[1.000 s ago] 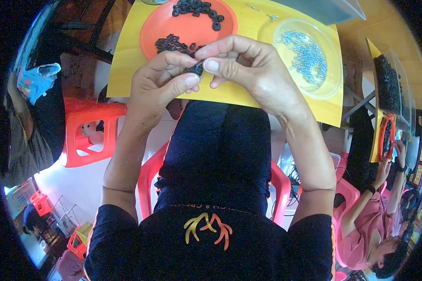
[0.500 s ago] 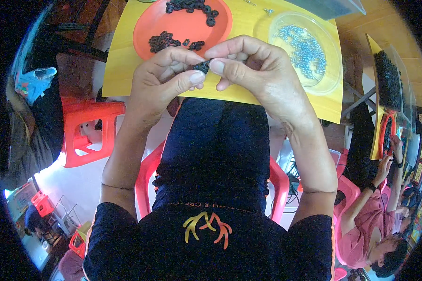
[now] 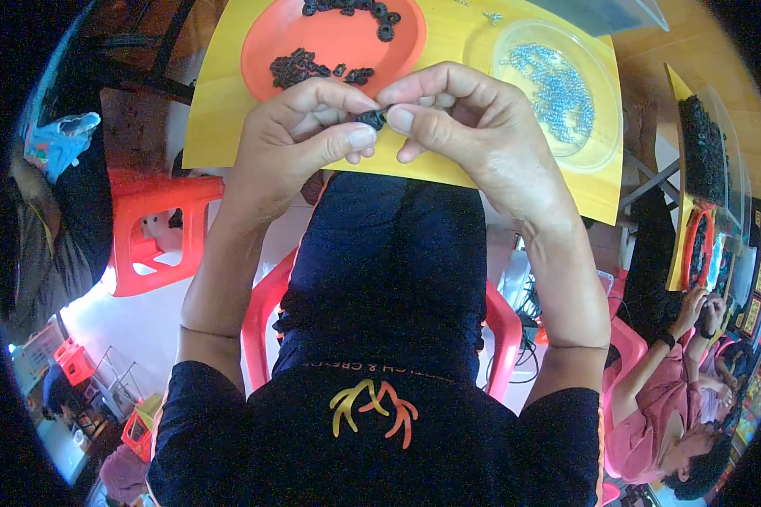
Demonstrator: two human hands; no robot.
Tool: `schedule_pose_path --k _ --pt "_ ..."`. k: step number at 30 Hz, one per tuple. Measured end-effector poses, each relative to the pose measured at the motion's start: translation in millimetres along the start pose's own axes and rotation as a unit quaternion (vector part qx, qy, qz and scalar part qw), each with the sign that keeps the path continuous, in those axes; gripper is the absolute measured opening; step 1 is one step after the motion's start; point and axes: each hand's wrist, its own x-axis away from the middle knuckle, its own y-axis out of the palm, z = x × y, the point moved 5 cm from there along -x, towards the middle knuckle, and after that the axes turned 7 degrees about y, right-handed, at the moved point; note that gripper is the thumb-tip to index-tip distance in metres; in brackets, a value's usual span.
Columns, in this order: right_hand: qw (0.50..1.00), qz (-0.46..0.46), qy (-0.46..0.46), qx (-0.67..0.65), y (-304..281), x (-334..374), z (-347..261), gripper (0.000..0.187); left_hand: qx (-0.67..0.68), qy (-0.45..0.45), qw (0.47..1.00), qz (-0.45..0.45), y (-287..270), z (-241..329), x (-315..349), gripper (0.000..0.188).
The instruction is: The person assembles small plastic parts by repeatedly picking pieces from a plate on the table and joining them together by hand.
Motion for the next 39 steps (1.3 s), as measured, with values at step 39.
schedule_pose_path --k 39 --pt "0.985 0.043 0.052 0.161 -7 5 -8 0.013 -0.136 0.043 0.990 -0.024 11 7 -9 0.019"
